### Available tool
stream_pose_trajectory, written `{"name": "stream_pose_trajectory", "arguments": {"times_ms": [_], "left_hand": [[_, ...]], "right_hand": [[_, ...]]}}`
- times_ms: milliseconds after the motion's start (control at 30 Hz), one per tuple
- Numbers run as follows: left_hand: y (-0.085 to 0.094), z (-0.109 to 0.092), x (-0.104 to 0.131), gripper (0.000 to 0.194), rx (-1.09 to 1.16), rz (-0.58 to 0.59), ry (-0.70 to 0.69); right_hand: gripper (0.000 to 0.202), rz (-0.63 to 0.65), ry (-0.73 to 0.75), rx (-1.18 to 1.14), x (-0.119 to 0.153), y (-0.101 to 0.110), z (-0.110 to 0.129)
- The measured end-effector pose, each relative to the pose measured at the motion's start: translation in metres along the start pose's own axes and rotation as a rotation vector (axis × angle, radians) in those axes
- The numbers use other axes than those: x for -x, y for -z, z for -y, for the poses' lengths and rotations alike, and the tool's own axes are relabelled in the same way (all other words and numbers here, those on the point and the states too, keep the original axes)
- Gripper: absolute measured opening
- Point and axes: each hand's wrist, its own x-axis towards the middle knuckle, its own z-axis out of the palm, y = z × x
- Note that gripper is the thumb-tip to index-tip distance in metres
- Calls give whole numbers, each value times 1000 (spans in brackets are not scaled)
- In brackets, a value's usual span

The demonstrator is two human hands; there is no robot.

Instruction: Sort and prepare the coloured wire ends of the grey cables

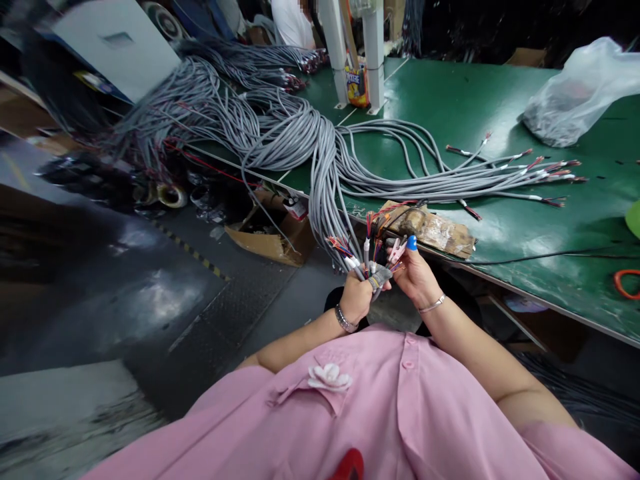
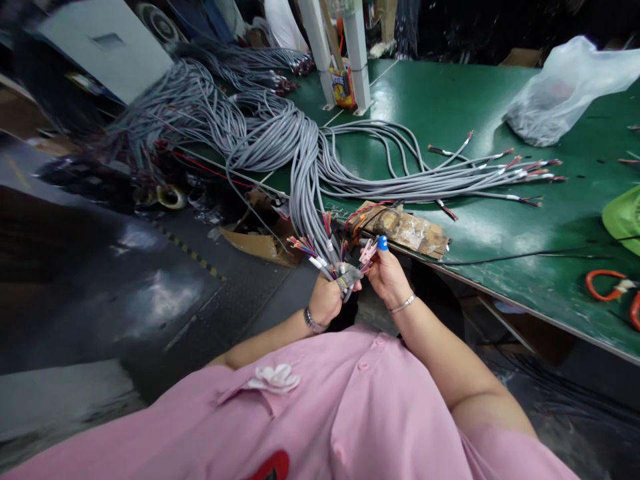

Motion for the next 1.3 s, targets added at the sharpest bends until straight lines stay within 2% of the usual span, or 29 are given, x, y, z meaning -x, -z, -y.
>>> {"name": "stream_pose_trajectory", "arguments": {"times_ms": [333, 700, 1300], "left_hand": [[2, 10, 1, 25, -63, -7, -49], [2, 8, 1, 27, -95, 8, -45], [1, 7, 1, 26, -101, 4, -45]], "right_hand": [[37, -22, -7, -10, 1, -3, 4], [43, -2, 19, 13, 2, -5, 4], [40, 10, 9, -19, 2, -3, 3]]}}
